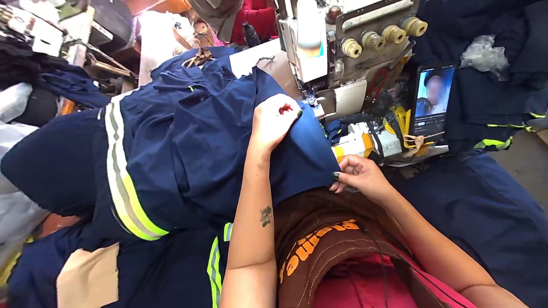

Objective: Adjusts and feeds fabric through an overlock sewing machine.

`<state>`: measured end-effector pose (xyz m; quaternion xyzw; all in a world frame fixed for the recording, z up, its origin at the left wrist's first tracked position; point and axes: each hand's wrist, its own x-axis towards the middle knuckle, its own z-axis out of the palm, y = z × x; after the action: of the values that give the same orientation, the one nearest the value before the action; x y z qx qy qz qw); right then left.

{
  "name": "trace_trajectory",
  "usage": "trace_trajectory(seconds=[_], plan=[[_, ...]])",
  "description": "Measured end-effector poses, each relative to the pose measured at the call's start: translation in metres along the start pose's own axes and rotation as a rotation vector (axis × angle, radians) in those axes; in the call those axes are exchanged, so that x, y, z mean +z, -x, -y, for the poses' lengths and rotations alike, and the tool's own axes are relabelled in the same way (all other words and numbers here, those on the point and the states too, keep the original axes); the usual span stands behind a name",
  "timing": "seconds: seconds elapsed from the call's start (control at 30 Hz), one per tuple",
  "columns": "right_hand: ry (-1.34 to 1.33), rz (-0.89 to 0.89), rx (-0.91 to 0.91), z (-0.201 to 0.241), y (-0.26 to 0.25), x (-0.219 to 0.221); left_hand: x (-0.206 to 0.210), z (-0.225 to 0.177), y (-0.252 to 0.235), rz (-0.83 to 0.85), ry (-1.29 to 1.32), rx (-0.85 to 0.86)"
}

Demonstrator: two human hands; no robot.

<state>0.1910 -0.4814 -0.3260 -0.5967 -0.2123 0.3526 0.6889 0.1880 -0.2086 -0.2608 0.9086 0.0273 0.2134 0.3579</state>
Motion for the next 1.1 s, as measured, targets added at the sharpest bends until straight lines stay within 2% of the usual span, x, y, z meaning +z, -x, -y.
trace_trajectory(seconds=[0.27,0.43,0.57,0.77,1.0,1.1], plan=[[-0.103,-0.013,0.023,0.000,0.001,0.004,-0.001,-0.007,-0.009,0.042,-0.073,-0.070],[-0.152,0.010,0.074,-0.004,0.001,0.006,0.017,-0.012,-0.008,-0.087,-0.082,-0.019],[-0.163,0.042,0.057,-0.004,0.003,0.008,0.038,-0.019,0.012,-0.274,-0.401,0.150],[-0.124,0.090,-0.015,-0.005,0.004,0.003,0.076,-0.039,0.045,-0.295,-0.660,0.048],[-0.082,0.075,-0.106,-0.001,-0.003,0.005,0.071,-0.033,0.036,-0.353,-0.536,0.135],[-0.077,-0.004,-0.083,0.008,-0.015,0.012,0.055,-0.028,0.024,-0.231,-0.401,0.085]])
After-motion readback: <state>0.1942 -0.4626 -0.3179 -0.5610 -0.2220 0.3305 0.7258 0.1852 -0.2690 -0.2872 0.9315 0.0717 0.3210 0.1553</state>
